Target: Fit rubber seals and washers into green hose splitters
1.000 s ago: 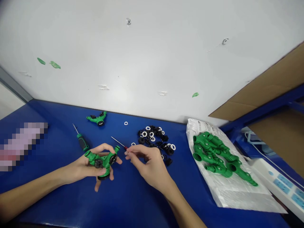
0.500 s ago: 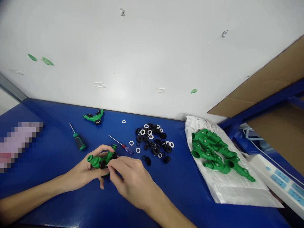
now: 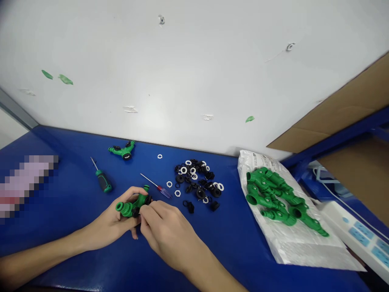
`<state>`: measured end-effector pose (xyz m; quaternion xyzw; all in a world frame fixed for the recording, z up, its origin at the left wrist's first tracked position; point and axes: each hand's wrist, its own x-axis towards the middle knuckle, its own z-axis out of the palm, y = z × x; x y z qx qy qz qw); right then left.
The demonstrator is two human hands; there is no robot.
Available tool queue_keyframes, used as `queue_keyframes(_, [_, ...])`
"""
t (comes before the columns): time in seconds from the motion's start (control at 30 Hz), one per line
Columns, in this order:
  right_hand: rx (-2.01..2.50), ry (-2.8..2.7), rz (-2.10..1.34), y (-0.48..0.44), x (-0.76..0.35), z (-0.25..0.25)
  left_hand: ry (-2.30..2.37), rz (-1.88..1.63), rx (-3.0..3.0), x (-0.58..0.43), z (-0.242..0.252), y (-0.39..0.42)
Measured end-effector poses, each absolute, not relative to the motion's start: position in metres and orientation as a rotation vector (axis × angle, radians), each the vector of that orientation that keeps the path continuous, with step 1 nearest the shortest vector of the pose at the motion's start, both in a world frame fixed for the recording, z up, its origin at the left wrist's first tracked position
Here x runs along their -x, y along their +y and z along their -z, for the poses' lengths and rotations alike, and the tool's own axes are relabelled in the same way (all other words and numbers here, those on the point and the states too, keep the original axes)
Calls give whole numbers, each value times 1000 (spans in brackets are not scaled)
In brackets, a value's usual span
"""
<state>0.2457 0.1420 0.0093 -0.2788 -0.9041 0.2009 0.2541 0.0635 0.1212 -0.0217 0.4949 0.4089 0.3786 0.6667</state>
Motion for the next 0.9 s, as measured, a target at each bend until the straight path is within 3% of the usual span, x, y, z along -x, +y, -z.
queue_keyframes(0.9, [710,-2104,-793,149,-242,4,907,-911,-1033,-65,22,120])
